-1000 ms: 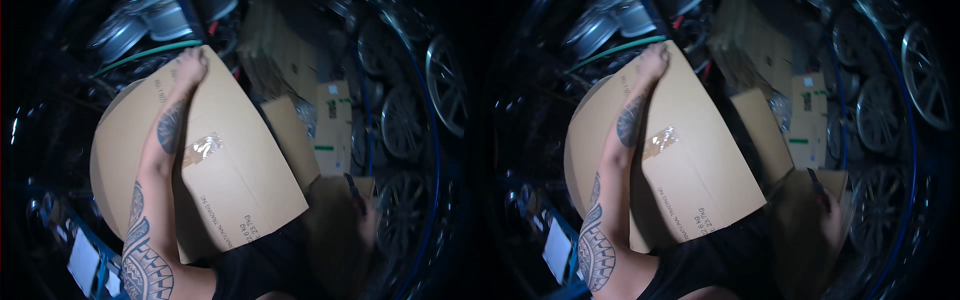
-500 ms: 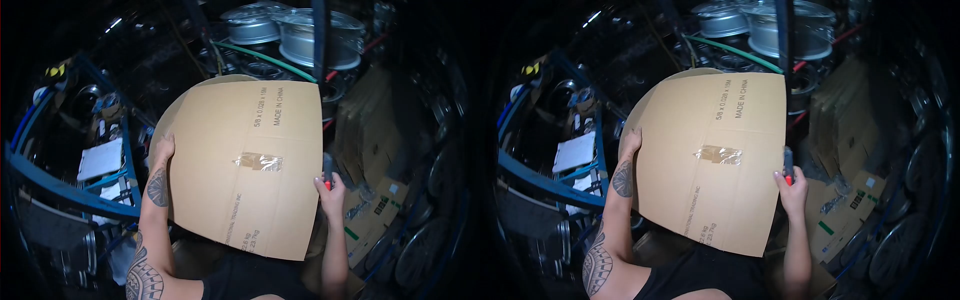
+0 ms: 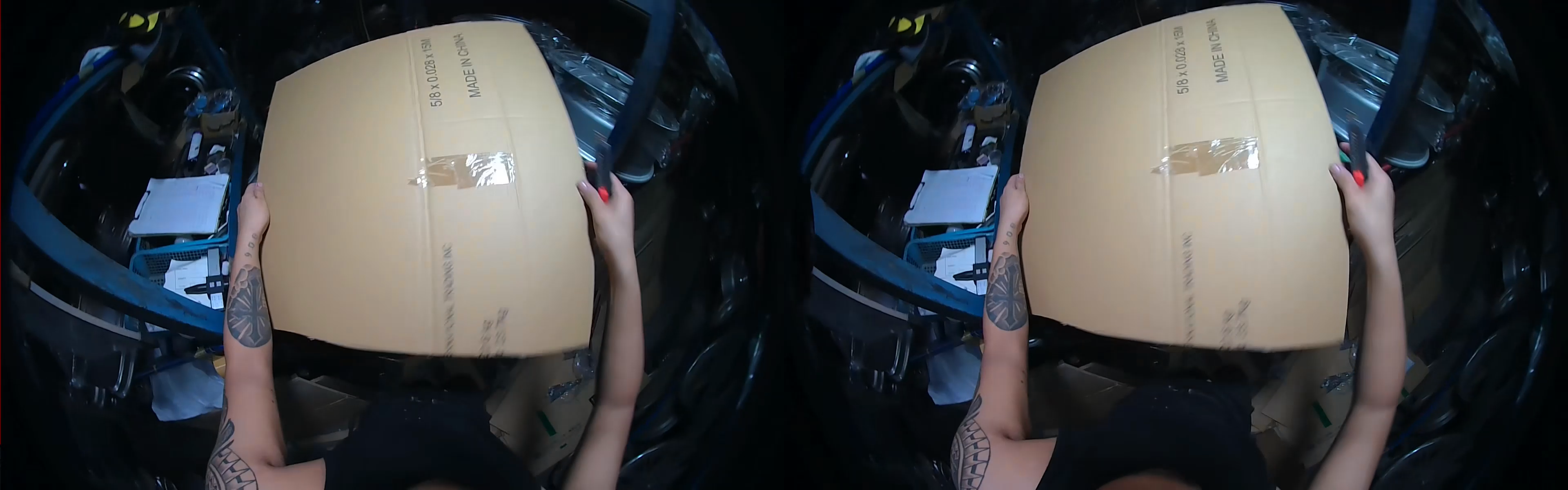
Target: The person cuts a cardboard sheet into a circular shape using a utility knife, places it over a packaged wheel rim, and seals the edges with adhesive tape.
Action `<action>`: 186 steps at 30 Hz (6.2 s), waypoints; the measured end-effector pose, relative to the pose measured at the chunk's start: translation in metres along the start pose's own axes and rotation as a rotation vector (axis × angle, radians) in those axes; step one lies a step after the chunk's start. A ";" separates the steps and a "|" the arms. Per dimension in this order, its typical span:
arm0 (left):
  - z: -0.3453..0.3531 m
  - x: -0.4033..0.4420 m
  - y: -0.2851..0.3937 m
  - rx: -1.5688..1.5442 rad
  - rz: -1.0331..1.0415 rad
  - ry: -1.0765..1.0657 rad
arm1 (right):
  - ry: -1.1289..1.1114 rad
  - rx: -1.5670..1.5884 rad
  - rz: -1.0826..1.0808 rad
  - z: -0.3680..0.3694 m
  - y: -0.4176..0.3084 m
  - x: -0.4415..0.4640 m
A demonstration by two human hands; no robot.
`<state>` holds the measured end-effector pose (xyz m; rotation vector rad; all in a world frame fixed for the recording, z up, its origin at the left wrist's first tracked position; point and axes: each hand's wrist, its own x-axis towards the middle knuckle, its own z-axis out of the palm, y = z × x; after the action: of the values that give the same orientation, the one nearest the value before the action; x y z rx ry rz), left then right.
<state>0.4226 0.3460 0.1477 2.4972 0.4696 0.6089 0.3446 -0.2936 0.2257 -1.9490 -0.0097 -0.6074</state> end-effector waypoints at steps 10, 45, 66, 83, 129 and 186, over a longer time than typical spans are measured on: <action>-0.020 -0.147 -0.003 0.553 -0.068 -0.182 | -0.429 -0.680 -0.043 0.100 0.115 0.099; 0.122 0.025 0.041 0.501 0.088 -0.316 | -0.324 -0.511 -0.153 0.127 0.156 0.100; 0.245 0.141 0.140 0.324 0.219 -0.219 | -0.960 -0.427 -0.645 0.094 -0.010 -0.135; 0.244 0.127 0.153 0.385 0.195 -0.269 | -1.146 -0.258 -0.519 0.109 0.000 -0.127; 0.002 -0.097 0.017 0.211 -0.241 -0.076 | -0.323 -0.551 -0.077 0.156 0.133 0.141; 0.283 0.125 0.186 0.169 0.603 -0.139 | -1.120 -0.115 0.392 0.388 0.195 0.315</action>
<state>0.7084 0.1370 0.0768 2.8225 -0.3154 0.6243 0.8303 -0.1324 0.0655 -2.0837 -0.2872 0.7863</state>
